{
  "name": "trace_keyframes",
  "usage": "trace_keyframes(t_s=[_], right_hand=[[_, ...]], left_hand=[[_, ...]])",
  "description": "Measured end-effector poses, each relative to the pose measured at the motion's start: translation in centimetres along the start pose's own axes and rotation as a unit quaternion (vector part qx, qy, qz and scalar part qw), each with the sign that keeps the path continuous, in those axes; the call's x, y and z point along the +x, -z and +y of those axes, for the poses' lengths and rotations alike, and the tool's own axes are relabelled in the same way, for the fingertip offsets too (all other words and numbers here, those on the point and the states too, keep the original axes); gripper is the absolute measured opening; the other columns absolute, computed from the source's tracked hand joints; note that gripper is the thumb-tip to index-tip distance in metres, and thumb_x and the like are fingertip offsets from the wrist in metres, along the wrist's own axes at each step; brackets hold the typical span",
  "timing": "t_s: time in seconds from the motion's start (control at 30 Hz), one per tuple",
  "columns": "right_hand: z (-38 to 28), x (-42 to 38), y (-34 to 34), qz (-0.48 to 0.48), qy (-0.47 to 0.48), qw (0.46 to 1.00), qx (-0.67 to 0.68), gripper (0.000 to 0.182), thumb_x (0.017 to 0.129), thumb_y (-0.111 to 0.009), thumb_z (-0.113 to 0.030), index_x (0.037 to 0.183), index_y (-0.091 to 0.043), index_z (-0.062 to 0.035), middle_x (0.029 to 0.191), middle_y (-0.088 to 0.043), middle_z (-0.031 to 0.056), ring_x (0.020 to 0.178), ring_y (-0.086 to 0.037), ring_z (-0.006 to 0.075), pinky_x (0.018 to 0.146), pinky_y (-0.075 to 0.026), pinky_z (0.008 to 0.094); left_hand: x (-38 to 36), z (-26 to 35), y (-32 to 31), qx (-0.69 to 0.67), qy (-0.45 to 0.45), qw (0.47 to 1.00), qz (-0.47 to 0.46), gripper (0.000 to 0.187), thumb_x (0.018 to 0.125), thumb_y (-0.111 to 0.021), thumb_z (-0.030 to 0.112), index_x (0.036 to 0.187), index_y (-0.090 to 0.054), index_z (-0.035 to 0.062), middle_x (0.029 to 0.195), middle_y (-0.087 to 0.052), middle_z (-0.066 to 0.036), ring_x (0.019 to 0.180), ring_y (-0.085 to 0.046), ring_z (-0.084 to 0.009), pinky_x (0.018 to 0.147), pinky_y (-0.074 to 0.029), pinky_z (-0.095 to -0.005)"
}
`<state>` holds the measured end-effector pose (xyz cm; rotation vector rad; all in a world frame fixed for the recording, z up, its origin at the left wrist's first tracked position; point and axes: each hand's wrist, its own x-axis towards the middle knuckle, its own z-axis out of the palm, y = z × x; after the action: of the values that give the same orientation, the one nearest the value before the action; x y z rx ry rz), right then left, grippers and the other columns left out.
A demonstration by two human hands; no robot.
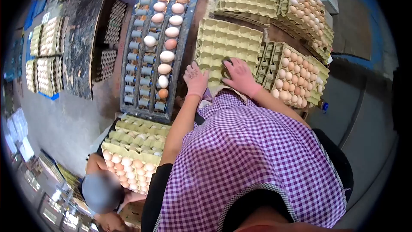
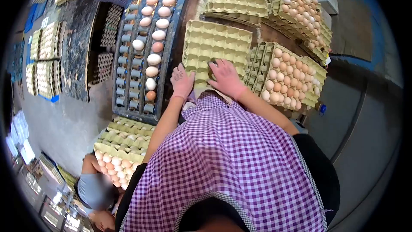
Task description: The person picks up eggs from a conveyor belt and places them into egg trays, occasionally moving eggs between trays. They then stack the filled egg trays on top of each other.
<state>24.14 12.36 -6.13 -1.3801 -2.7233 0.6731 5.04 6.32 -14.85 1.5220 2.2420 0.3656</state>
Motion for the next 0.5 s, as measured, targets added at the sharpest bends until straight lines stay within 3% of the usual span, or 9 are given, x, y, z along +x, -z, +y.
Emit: trace_keyframes(t_s=[0.07,0.13,0.17,0.2,0.27,0.3,0.33,0.4,0.5], right_hand=[[1.5,-3.3,0.1,0.020,-0.010,0.997,-0.069,0.069,0.080,-0.075,-0.035,0.140,-0.050,-0.0109,0.131,-0.052,0.0166,0.125,-0.048,0.0365,0.113,-0.033,0.0497],[2.2,-5.4,0.1,0.065,-0.022,0.993,-0.096,0.077,0.075,-0.079,-0.032,0.142,-0.047,-0.0101,0.134,-0.049,0.0178,0.126,-0.045,0.0374,0.114,-0.032,0.0507],[3.9,-6.3,-1.6,0.077,0.000,0.965,-0.250,0.091,0.068,-0.084,-0.037,0.143,-0.044,-0.0059,0.140,-0.043,0.0220,0.132,-0.039,0.0431,0.116,-0.028,0.0571],[3.3,-6.4,-0.2,0.077,-0.005,0.964,-0.256,0.091,0.068,-0.084,-0.037,0.143,-0.044,-0.0059,0.140,-0.043,0.0220,0.132,-0.039,0.0431,0.116,-0.028,0.0571],[0.1,-5.4,4.8,0.123,-0.063,0.989,-0.042,0.102,0.061,-0.087,-0.043,0.143,-0.043,-0.0013,0.144,-0.039,0.0253,0.135,-0.032,0.0517,0.116,-0.022,0.0653],[0.1,-4.2,6.2,0.176,-0.065,0.982,-0.017,0.111,0.054,-0.089,-0.048,0.141,-0.042,0.0015,0.146,-0.036,0.0271,0.137,-0.026,0.0574,0.115,-0.017,0.0707],[1.4,-2.5,7.9,0.182,-0.086,0.979,-0.032,0.107,0.057,-0.088,-0.041,0.143,-0.041,-0.0003,0.146,-0.037,0.0253,0.136,-0.028,0.0555,0.116,-0.018,0.0689],[4.7,2.3,11.7,0.243,-0.059,0.961,-0.118,0.086,0.059,-0.078,-0.017,0.141,-0.050,-0.0157,0.144,-0.041,0.0193,0.134,-0.033,0.0514,0.115,-0.025,0.0626],[13.2,9.4,13.4,0.237,-0.051,0.949,-0.201,0.084,0.064,-0.083,-0.020,0.141,-0.052,-0.0279,0.144,-0.042,0.0142,0.135,-0.034,0.0452,0.115,-0.028,0.0584]], left_hand=[[0.6,0.2,1.0,0.043,-0.082,0.995,0.049,0.051,0.079,-0.068,0.025,0.119,-0.047,0.0003,0.110,-0.054,-0.018,0.109,-0.054,-0.0397,0.091,-0.046,-0.0487],[0.6,2.6,6.1,-0.224,-0.032,0.974,-0.002,0.054,0.078,-0.067,0.019,0.121,-0.043,-0.0028,0.109,-0.053,-0.021,0.110,-0.054,-0.0432,0.091,-0.046,-0.0495],[0.8,4.0,8.1,-0.282,-0.001,0.958,-0.048,0.056,0.078,-0.066,0.016,0.123,-0.041,-0.0052,0.112,-0.052,-0.025,0.109,-0.053,-0.0461,0.094,-0.045,-0.0490],[1.4,5.6,9.4,-0.287,-0.007,0.957,-0.051,0.056,0.078,-0.066,0.016,0.123,-0.041,-0.0052,0.112,-0.052,-0.025,0.109,-0.053,-0.0461,0.094,-0.045,-0.0490],[2.3,9.1,11.6,-0.347,-0.043,0.935,-0.052,0.061,0.079,-0.068,0.018,0.127,-0.039,-0.0059,0.119,-0.052,-0.028,0.107,-0.055,-0.0463,0.094,-0.046,-0.0497],[3.7,11.2,13.1,-0.373,-0.028,0.925,-0.066,0.077,0.079,-0.073,0.020,0.138,-0.035,-0.0109,0.128,-0.050,-0.028,0.122,-0.051,-0.0398,0.106,-0.040,-0.0447],[5.5,12.1,11.7,-0.362,-0.077,0.929,-0.011,0.082,0.079,-0.073,0.021,0.142,-0.031,-0.0118,0.132,-0.048,-0.030,0.128,-0.047,-0.0408,0.111,-0.036,-0.0436],[10.3,14.7,12.6,-0.400,-0.094,0.910,-0.051,0.083,0.083,-0.073,0.022,0.145,-0.028,-0.0111,0.138,-0.045,-0.030,0.131,-0.045,-0.0385,0.114,-0.033,-0.0424],[13.3,15.9,12.5,-0.439,-0.117,0.890,0.049,0.079,0.091,-0.070,0.022,0.148,-0.027,-0.0092,0.144,-0.041,-0.027,0.133,-0.043,-0.0339,0.116,-0.030,-0.0406]])
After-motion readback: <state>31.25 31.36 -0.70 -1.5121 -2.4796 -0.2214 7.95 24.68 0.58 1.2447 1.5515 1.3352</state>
